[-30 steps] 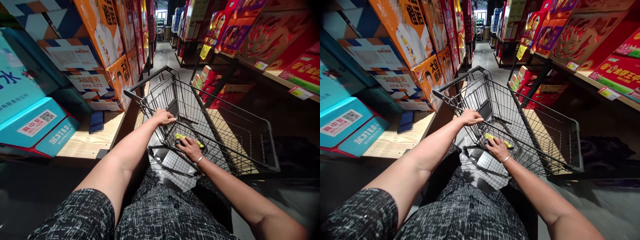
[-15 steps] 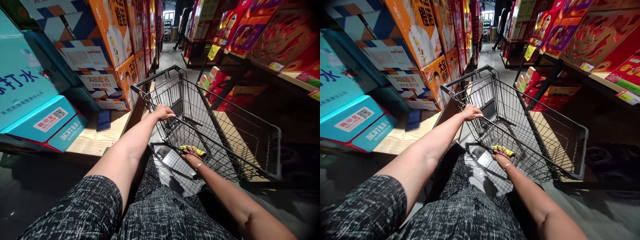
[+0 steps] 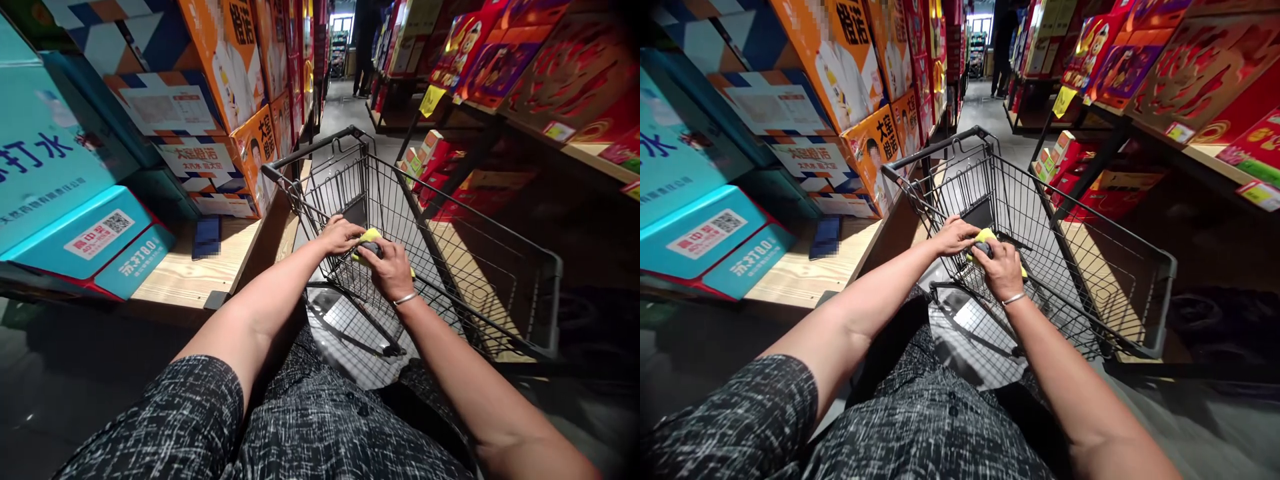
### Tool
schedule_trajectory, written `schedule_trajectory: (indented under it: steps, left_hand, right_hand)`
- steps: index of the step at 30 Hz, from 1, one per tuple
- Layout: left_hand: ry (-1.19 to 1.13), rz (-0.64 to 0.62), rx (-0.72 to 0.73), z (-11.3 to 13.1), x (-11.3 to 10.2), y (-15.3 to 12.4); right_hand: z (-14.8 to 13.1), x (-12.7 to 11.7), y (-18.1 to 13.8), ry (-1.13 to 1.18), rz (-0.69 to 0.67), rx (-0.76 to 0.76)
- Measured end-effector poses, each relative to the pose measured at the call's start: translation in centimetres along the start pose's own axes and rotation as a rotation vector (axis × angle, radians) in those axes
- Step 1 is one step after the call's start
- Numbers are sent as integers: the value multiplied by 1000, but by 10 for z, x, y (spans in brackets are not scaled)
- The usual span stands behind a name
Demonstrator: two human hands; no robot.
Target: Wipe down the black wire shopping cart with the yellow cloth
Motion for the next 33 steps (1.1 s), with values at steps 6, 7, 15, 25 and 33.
schedule_trajectory:
  steps: [6,7,15,25,33]
  left_hand:
    - [-51,-28,-13,-3,-2,2]
    - [-43,-30,-20,-2,-3,2]
    - [112,-124,103,56,26,5]
    - [159,-100,134,42,36,21]
    - [121,-82,131,41,37,35]
  right_hand:
    - [64,-62,-103,50,43,4]
    - [76,-74,-122,34,62,2]
    - [95,-93,-153,14,136,149]
    - [24,-5,-26,53,92,97]
    - [54,36,-122,-83,-232,-91]
Point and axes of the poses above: each hand's wrist, its own y-axis towards the middle knuckle, its own x-axis out of the palm, z = x × y, the point moved 6 cm from there along y, towards the middle knuckle, and after that the axes turned 1 degree about -y, right-handed, at the moved point
